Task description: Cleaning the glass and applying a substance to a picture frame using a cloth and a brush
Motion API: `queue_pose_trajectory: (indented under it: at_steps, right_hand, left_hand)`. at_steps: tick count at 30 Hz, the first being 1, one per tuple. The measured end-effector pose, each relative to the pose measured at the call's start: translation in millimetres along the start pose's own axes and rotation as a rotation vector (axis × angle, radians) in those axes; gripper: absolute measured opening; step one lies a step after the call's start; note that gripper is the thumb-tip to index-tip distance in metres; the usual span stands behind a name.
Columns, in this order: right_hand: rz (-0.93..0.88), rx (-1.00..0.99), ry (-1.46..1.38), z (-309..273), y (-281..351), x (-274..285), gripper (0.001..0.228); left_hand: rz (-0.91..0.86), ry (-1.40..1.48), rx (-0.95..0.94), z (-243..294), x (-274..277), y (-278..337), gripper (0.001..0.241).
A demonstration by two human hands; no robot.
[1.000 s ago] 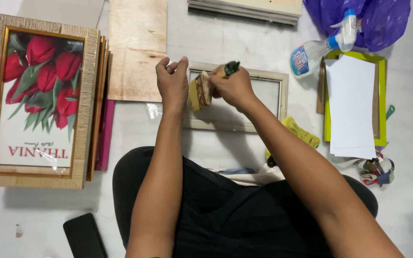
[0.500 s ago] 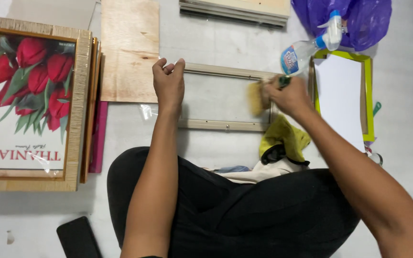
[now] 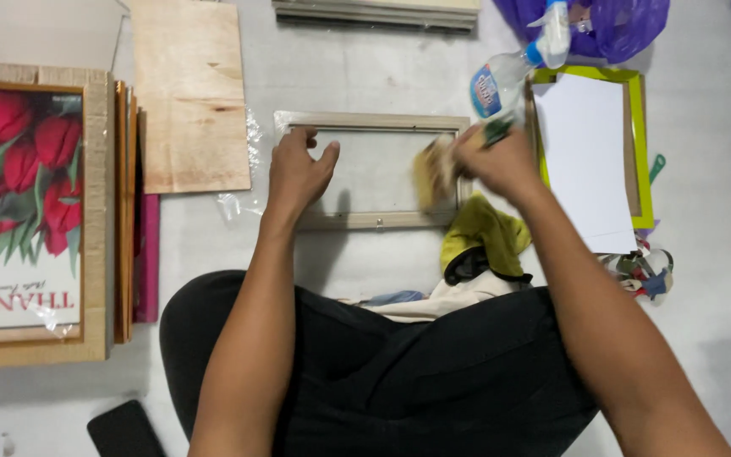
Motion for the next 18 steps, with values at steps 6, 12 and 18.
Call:
queue_pose_trajectory:
  at_steps: [6, 12, 18]
  right_hand:
    - [0.084, 0.122, 0.330, 27.0, -32.0, 15.4, 0.019]
    - [-0.199, 0.326, 0.324, 1.9, 10.2, -58.3, 0.020]
    - [-0.296, 0.096, -0.255, -31.7, 18.9, -74.3, 0.026]
  left_hand:
    - [-0.053, -0.075, -0.023, 1.4, -10.5, 0.3, 0.061]
    - [-0.080, -0.105, -0.081, 10.1, -20.1, 4.0, 0.058]
    - [-0.024, -0.064, -0.085, 10.5, -9.1, 3.9, 0.059]
Point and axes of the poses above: each hand's wrist, its own y-axis away from the middle knuckle, its own x-axis out of the back of the hand, z = x × y, the point moved 6 cm from there along -y, towards the middle knuckle, and after that the axes turned 6 degrees about -z, right-handed, at the moved point
